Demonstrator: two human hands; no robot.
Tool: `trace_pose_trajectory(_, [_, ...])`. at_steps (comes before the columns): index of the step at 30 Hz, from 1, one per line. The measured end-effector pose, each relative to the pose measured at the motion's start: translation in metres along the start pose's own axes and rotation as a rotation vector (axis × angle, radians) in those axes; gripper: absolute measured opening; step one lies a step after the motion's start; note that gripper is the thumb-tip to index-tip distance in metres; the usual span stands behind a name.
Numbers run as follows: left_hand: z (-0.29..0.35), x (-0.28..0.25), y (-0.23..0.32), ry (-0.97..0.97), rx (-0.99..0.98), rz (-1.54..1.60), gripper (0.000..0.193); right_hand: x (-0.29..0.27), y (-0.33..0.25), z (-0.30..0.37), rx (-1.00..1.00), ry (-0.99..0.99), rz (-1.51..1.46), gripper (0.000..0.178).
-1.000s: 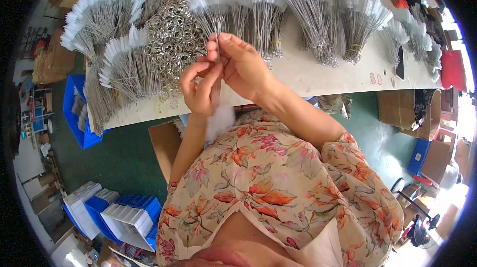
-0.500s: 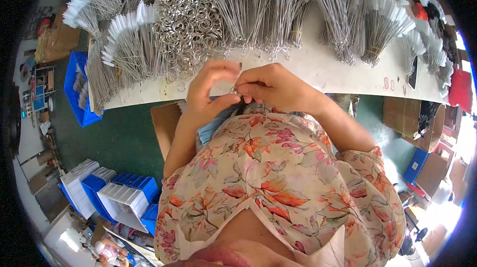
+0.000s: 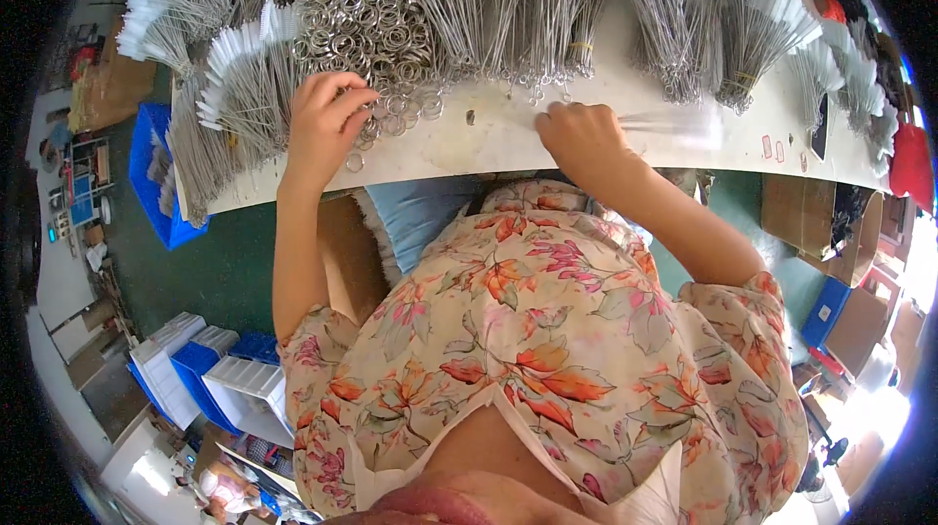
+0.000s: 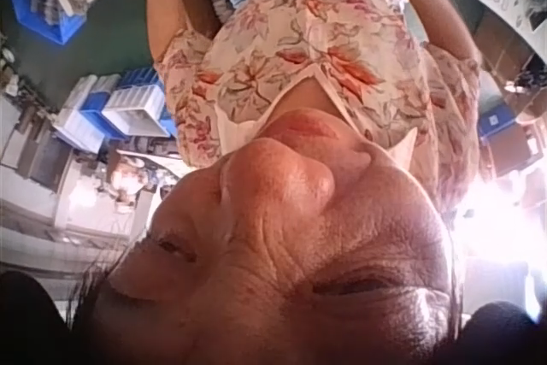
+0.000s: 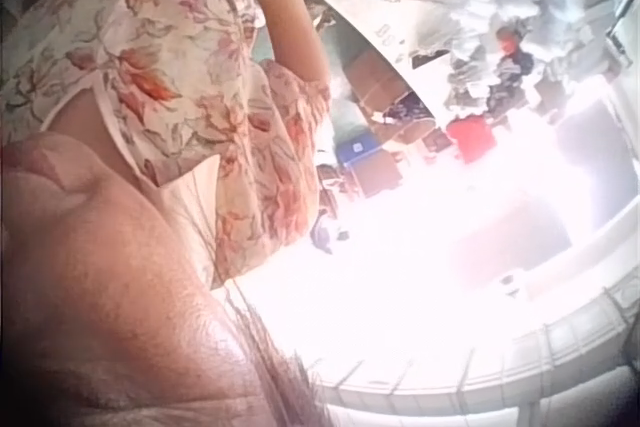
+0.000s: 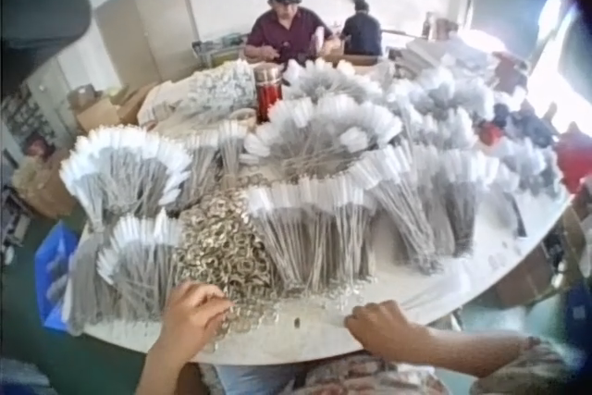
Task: Assembling small industrial brushes by inserting the bristle heads into metal rings and placing the finished items into a cardboard box.
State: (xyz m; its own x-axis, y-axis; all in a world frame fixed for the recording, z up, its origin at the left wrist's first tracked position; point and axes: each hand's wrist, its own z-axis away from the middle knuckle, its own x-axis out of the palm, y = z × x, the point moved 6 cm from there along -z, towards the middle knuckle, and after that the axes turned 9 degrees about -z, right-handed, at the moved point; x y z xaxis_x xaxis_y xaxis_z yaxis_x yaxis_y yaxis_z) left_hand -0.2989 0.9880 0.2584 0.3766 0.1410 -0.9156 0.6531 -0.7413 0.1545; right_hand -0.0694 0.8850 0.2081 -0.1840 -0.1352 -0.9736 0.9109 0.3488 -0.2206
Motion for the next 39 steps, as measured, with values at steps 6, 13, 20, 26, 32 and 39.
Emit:
trace_pose_trajectory(6, [-0.005,0.022,-0.001,-0.081,0.169,-0.046,0.015,-0.016,-0.009,-0.019,0.071,0.135,-0.638,0.012])
trace_pose_trajectory(13, [-0.024,0.002,-0.013,0.185,-0.384,0.546,0.006,-0.057,-0.02,-0.052,0.069,0.264,-1.245,0.013])
trace_pose_trajectory(20, [-0.017,0.006,0.04,0.419,-0.615,1.122,0.009,-0.079,-0.046,-0.07,-0.047,0.34,-1.535,0.012])
trace_pose_trajectory(26, [-0.011,0.018,0.052,0.38,-0.773,1.706,0.013,-0.08,-0.05,-0.062,-0.164,0.421,-1.389,0.011])
trace_pose_trajectory(32, [-0.015,-0.021,0.062,0.311,-0.511,0.938,0.017,-0.092,-0.052,-0.05,-0.287,0.451,-1.296,0.01])
trace_pose_trajectory(39, [-0.001,-0.025,0.068,0.299,-0.496,0.805,0.016,-0.097,-0.06,-0.046,-0.351,0.402,-1.332,0.008])
